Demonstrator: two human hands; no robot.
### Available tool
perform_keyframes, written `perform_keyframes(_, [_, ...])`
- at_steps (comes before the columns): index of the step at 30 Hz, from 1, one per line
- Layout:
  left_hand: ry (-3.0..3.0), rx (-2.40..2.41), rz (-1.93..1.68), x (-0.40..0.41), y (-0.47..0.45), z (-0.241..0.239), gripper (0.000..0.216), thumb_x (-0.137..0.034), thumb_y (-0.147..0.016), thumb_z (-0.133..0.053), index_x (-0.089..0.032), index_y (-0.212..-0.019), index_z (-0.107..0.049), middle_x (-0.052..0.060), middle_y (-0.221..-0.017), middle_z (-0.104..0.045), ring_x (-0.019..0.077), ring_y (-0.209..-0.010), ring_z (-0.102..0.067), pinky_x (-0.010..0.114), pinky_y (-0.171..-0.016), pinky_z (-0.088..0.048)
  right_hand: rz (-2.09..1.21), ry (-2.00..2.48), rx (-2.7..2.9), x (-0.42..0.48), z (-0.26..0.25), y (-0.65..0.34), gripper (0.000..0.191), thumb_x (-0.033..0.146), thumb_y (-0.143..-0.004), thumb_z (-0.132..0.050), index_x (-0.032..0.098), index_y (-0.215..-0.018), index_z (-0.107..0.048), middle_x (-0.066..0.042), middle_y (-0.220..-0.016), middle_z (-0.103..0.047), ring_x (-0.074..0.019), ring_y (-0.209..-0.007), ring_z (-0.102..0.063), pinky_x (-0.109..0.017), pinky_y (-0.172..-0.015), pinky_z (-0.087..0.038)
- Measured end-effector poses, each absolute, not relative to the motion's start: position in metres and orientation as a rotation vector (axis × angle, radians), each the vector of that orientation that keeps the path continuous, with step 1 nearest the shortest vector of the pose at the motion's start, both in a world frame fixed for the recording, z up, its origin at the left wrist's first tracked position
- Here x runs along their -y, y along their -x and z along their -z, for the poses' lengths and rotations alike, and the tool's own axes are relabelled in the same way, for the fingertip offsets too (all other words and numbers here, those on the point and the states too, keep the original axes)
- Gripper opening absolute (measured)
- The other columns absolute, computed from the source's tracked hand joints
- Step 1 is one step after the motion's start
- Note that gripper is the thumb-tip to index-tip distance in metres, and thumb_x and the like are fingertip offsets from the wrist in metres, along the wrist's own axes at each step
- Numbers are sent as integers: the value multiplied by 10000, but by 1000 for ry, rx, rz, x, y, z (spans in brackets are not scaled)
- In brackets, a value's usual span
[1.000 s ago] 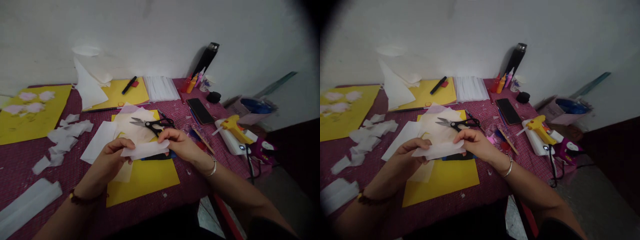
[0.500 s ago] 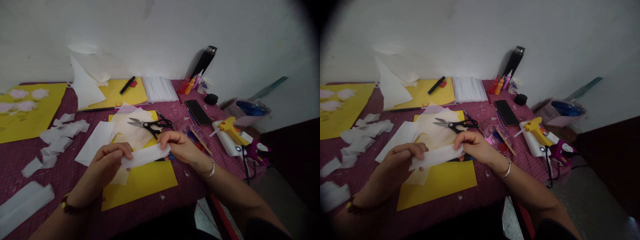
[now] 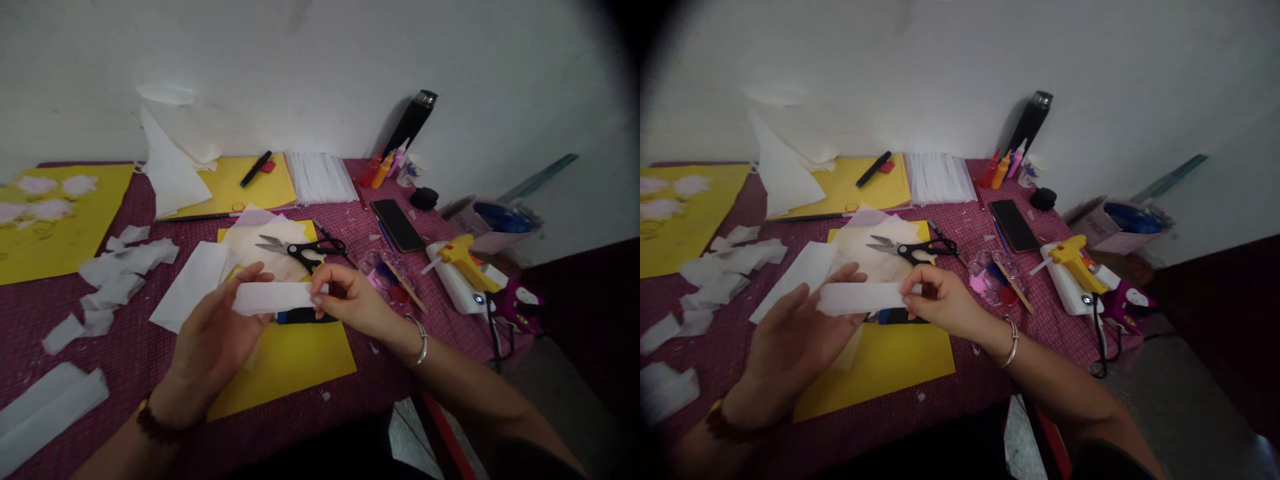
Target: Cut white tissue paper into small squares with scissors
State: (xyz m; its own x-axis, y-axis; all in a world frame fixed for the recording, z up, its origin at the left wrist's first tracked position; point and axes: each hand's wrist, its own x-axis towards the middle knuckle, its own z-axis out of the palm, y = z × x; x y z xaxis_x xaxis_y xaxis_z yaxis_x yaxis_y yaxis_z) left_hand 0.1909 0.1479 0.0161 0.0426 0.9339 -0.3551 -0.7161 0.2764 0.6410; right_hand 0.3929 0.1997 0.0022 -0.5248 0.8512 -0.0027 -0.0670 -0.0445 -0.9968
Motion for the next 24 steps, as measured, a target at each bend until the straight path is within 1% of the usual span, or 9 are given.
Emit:
perform_keyframes(2, [-269,-738,-1228,-144,-199,-11,460,-512,-699,-747,-184,-1021,-726,71,-1009,-697,202,-890,-609,286,-725,-503,-1615,869,1526,-199,0,-390,106,163,-764,-651,188,-800,-554,56,-670,-562,-68,-550,-572,-185,-529,-461])
perform_keyframes(3, [-272,-702,-1188,-143,-203,-7,475,-527,-704,-740,-183,-1031,-723,78,-1016,-694,204,-882,-607,289,-713,-498,-1603,873,1525,-200,0,-389,106,166,-768,-646,192,-799,-548,58,-663,-558,-70,-547,-567,-190,-530,-459])
perform_keyframes(6, [-358,-689,-1110,-137,-213,6,405,-453,-729,-751,-170,-1017,-716,91,-997,-694,195,-844,-603,289,-687,-474,-1606,877,1529,-201,1,-388,110,170,-770,-637,199,-804,-537,58,-668,-546,-76,-551,-554,-204,-536,-456])
perform_keyframes(11, [-444,-915,-1068,-135,-215,13,242,-355,-772,-723,-131,-861,-710,80,-831,-700,159,-730,-595,276,-644,-448,-1523,850,1654,-198,3,-386,77,133,-775,-594,191,-805,-552,34,-749,-520,-81,-597,-528,-213,-542,-435])
perform_keyframes(13, [-448,-981,-1057,-136,-214,11,214,-338,-757,-726,-134,-815,-698,56,-756,-685,147,-682,-584,270,-621,-444,-1423,827,1762,-195,3,-385,89,104,-770,-575,187,-804,-570,18,-778,-530,-93,-635,-520,-221,-560,-428])
perform_keyframes(17, [-397,-1045,-1167,-140,-212,8,156,-242,-691,-745,-170,-806,-668,0,-721,-661,123,-624,-567,248,-576,-442,-1302,814,1936,-198,2,-388,72,125,-812,-559,184,-844,-585,-2,-813,-558,-115,-696,-531,-237,-607,-438])
perform_keyframes(20, [-358,-979,-1287,-148,-204,2,189,-136,-648,-722,-206,-811,-655,-13,-736,-665,151,-739,-618,259,-646,-483,-1115,887,2127,-213,0,-397,142,158,-856,-553,180,-990,-596,-35,-913,-600,-141,-776,-574,-279,-703,-483])
perform_keyframes(22, [-354,-913,-1357,-155,-194,-5,206,-95,-637,-706,-227,-785,-649,-15,-737,-677,180,-871,-641,300,-771,-509,-800,1009,2288,-228,1,-403,257,138,-859,-547,176,-1110,-586,-83,-1054,-616,-189,-935,-586,-354,-852,-483])
perform_keyframes(24, [-357,-903,-1431,-161,-183,-10,201,-72,-625,-706,-231,-725,-636,-24,-722,-684,183,-923,-645,317,-848,-507,-489,1150,2451,-241,5,-408,341,140,-862,-552,158,-1202,-571,-129,-1166,-601,-244,-1080,-552,-429,-977,-430])
